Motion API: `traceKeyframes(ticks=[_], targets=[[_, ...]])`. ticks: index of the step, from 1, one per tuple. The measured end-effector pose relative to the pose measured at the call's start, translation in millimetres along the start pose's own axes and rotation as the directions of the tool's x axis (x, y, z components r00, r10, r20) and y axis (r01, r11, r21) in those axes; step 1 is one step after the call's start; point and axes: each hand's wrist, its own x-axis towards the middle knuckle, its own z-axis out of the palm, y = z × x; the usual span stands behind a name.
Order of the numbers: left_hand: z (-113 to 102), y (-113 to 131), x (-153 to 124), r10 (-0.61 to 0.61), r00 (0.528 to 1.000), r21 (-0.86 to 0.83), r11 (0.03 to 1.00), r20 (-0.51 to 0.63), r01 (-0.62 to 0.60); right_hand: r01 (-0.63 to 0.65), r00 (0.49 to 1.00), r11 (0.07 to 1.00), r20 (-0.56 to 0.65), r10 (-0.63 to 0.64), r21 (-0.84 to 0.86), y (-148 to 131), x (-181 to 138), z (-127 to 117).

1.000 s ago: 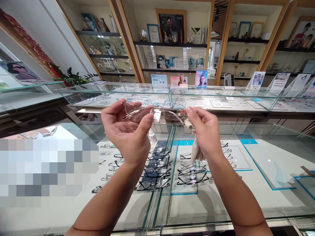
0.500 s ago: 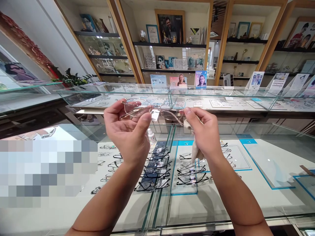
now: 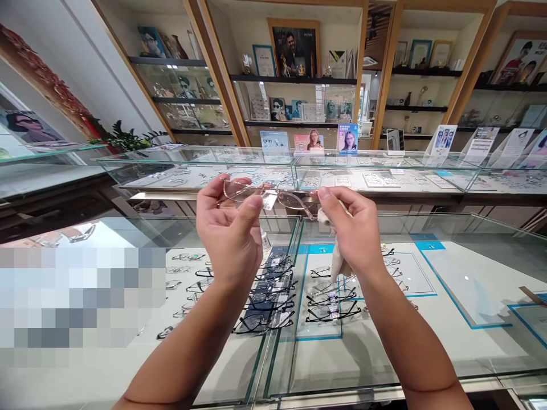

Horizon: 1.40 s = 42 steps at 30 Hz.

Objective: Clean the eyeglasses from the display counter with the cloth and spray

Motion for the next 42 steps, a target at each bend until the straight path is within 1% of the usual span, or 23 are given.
traceKeyframes(ticks=[3, 6, 12, 17, 20, 22, 24, 25, 26, 27, 29, 31, 33, 34, 35, 36, 39, 42], targets=[[-2, -7, -1, -0.050, 0.998, 0.000, 0.999, 0.028, 0.050, 0.021, 1.000, 1.000, 0.001, -0.021, -0.005, -1, -1, 0], [-2, -8, -2, -0.076, 0.996, -0.030, 0.997, 0.049, 0.078, 0.046, 0.999, 0.999, -0.006, -0.047, -0.013, -1, -1, 0], [1, 0, 1, -0.169, 0.985, -0.223, 0.959, 0.039, 0.173, 0.078, 0.997, 0.997, 0.013, -0.078, 0.028, -1, -1, -2], [1, 7, 3, -0.176, 0.984, -0.243, 0.953, 0.038, 0.180, 0.075, 0.997, 0.997, -0.002, -0.075, 0.019, -2, -2, -1], [0, 9, 3, -0.248, 0.968, -0.261, 0.933, 0.034, 0.248, 0.065, 0.998, 0.996, -0.013, -0.065, 0.057, 1, 0, 1], [0, 10, 4, -0.329, 0.943, -0.302, 0.895, 0.046, 0.327, 0.066, 0.998, 0.993, -0.022, -0.064, 0.095, 3, 2, 3], [1, 14, 6, -0.437, 0.896, -0.367, 0.822, 0.084, 0.435, 0.085, 0.996, 0.990, -0.007, -0.085, 0.111, 6, 5, 2], [1, 16, 7, -0.502, 0.856, -0.396, 0.767, 0.120, 0.505, 0.108, 0.994, 0.989, 0.017, -0.110, 0.103, 7, 5, 1], [2, 19, 8, -0.570, 0.804, -0.415, 0.699, 0.168, 0.582, 0.140, 0.988, 0.987, 0.057, -0.145, 0.080, 7, 6, -1], [2, 22, 9, -0.631, 0.743, -0.422, 0.624, 0.226, 0.658, 0.179, 0.977, 0.983, 0.109, -0.183, 0.044, 7, 6, -2], [3, 28, 10, -0.709, 0.613, -0.406, 0.475, 0.350, 0.781, 0.261, 0.943, 0.964, 0.226, -0.244, -0.047, 6, 6, -6], [3, 33, 11, -0.733, 0.500, -0.370, 0.353, 0.461, 0.859, 0.335, 0.905, 0.935, 0.317, -0.284, -0.118, 4, 4, -8], [3, 35, 10, -0.736, 0.403, -0.326, 0.256, 0.544, 0.910, 0.407, 0.871, 0.904, 0.355, -0.340, -0.130, 3, 4, -9], [2, 36, 9, -0.735, 0.363, -0.304, 0.221, 0.573, 0.927, 0.445, 0.851, 0.887, 0.366, -0.376, -0.124, 3, 4, -8], [1, 35, 9, -0.732, 0.332, -0.285, 0.195, 0.594, 0.939, 0.485, 0.831, 0.866, 0.371, -0.415, -0.119, 4, 4, -7], [1, 35, 8, -0.729, 0.312, -0.272, 0.178, 0.609, 0.946, 0.527, 0.810, 0.841, 0.368, -0.456, -0.119, 5, 4, -7], [-2, 32, 8, -0.721, 0.284, -0.253, 0.154, 0.632, 0.955, 0.650, 0.742, 0.743, 0.343, -0.576, -0.157, 9, 5, -5], [-4, 30, 9, -0.725, 0.252, -0.237, 0.126, 0.641, 0.963, 0.717, 0.687, 0.676, 0.337, -0.644, -0.169, 12, 6, -5]])
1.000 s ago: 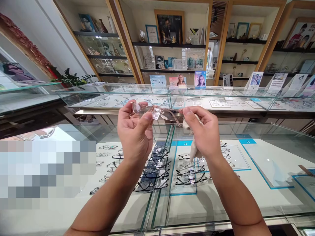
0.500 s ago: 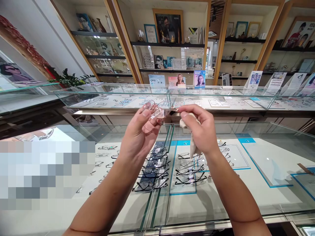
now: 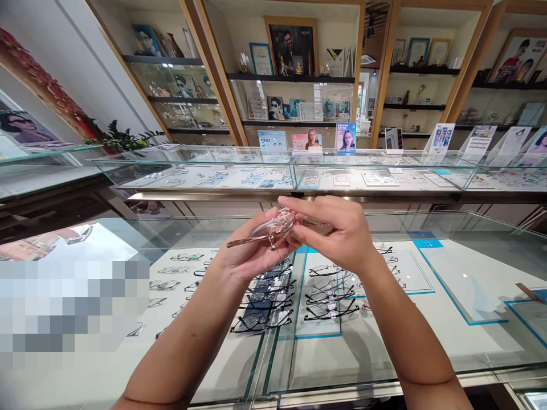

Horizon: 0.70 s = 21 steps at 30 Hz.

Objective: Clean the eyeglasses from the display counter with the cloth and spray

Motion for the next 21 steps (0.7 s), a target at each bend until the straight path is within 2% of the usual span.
traceKeyframes(ticks=[5, 9, 11, 14, 16, 18, 21], targets=[[3, 1, 0, -0.087, 0.996, -0.040, 0.995, -0.019, 0.087, 0.024, 1.000, 1.000, 0.002, -0.024, -0.013, -2, 0, -1], [4, 0, 0, -0.091, 0.996, -0.046, 0.995, -0.020, 0.090, 0.006, 1.000, 0.999, 0.014, -0.005, -0.048, -6, 0, -4], [3, 0, 1, -0.055, 0.998, -0.011, 0.998, -0.032, 0.054, -0.039, 0.998, 0.999, 0.048, 0.040, -0.028, -8, 1, -7], [0, 3, 2, 0.095, 0.995, 0.085, 0.992, -0.032, -0.092, -0.184, 0.979, 0.982, 0.095, 0.181, 0.028, -12, 3, -14], [-2, 4, 3, 0.173, 0.984, 0.146, 0.975, -0.028, -0.168, -0.252, 0.965, 0.967, 0.080, 0.248, 0.042, -13, 5, -18], [-4, 5, 5, 0.181, 0.983, 0.191, 0.966, -0.019, -0.174, -0.242, 0.969, 0.969, 0.070, 0.239, 0.044, -12, 6, -22], [-5, 3, 7, 0.115, 0.993, 0.232, 0.966, 0.030, -0.119, -0.146, 0.984, 0.988, 0.115, 0.138, 0.057, -10, 6, -24]])
